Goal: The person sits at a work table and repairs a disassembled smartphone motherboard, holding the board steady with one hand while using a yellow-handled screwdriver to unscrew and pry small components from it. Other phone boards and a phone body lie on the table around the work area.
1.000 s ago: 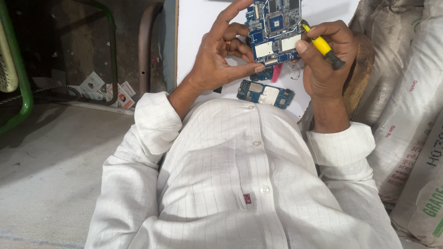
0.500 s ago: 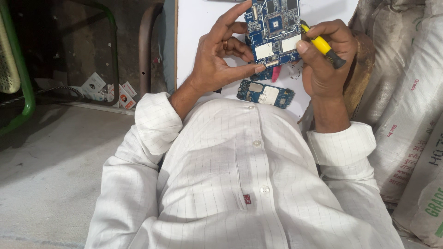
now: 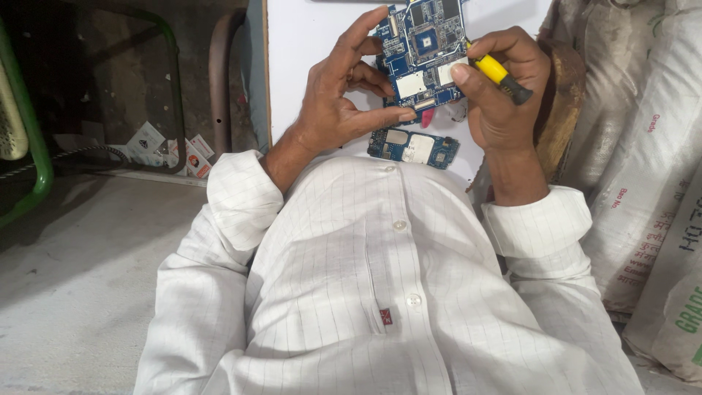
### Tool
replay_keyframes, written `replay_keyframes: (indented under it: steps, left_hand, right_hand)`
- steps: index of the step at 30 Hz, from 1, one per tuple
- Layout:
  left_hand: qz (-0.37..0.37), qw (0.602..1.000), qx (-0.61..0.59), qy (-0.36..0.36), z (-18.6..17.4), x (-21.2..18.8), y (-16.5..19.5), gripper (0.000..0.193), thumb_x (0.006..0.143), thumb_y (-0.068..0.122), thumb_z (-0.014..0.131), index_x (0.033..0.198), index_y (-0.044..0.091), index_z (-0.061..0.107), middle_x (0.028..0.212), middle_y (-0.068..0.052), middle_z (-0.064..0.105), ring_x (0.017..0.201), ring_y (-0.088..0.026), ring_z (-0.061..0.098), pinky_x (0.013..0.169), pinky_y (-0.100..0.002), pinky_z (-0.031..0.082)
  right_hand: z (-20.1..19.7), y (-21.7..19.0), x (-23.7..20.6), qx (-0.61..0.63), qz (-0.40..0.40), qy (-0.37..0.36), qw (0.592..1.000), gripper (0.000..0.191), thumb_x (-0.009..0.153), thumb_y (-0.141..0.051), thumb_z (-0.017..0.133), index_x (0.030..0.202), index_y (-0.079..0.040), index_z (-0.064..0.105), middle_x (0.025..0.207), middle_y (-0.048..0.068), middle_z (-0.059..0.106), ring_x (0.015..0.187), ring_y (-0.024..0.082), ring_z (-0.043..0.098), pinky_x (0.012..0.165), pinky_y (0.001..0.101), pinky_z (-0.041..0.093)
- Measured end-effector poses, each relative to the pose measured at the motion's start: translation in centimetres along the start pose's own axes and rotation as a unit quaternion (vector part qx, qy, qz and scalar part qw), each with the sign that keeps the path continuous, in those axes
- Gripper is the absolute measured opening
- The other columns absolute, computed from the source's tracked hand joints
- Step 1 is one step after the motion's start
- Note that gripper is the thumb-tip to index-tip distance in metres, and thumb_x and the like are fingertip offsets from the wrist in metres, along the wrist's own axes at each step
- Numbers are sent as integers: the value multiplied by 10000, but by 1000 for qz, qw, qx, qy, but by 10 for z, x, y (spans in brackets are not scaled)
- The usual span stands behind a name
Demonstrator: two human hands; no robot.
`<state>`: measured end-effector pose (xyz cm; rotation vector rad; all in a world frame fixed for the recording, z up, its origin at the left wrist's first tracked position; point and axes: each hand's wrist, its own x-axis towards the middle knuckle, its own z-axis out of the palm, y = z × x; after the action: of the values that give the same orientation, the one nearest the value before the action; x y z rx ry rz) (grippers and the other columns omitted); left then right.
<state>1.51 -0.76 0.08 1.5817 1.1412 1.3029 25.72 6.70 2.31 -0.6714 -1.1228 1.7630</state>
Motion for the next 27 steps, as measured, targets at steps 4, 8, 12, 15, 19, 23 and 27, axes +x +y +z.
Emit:
replay_keyframes:
  steps: [4,8,12,15,19,23,27]
  left_hand:
    - [-7,999,31,5,0,0,1,1083,831,351,1017,1614,261,274,1445,-145,617,1031,-183,808,882,-314,712]
    - [5,994,111,-8,-14,-2,2,1073,787,415,1015,1581,282,304,1516,-101,511,1098,-173,782,928,-286,727]
    - [17,991,130,-12,-19,-3,-2,1113,762,420,1022,1621,319,322,1550,-72,469,1118,-173,766,949,-287,714]
    - [17,993,119,-1,-18,-4,-6,1071,786,408,1019,1581,308,308,1553,-65,470,1122,-167,765,947,-283,720]
    - [28,991,130,22,-18,-4,-9,1086,813,396,1022,1618,333,296,1569,-61,444,1126,-158,760,926,-270,727]
    - [25,991,129,34,-18,-5,-10,1061,844,381,1022,1597,348,275,1583,-43,432,1163,-152,752,942,-265,731]
    - [27,990,133,39,-18,-4,-10,1065,844,389,1014,1598,349,263,1580,-43,430,1178,-152,740,948,-267,724]
  right_hand:
    - [1,-1,1,16,5,-4,1000,225,982,23,781,1148,-23,636,1019,77,702,900,91,668,877,213,558]
    - [2,0,-1,-8,3,-18,1000,219,994,47,765,1156,-20,635,1031,81,705,903,83,664,871,203,549]
    - [1,3,-2,-38,2,-20,999,175,1012,65,749,1124,-3,633,1025,88,707,883,82,661,845,199,546]
    - [2,6,-1,-58,-27,10,998,159,1038,47,739,1139,8,623,1041,105,705,882,102,662,841,212,550]
    - [1,5,3,-46,-83,77,993,154,1054,-63,693,1164,-2,604,1013,141,709,804,171,698,758,288,609]
    - [0,-5,-2,-73,-133,98,984,217,1034,-144,692,1158,3,591,936,146,689,791,205,694,800,335,621]
    - [5,-7,-5,-131,-190,42,972,261,1031,-141,705,1205,2,572,1027,154,694,849,202,721,835,318,628]
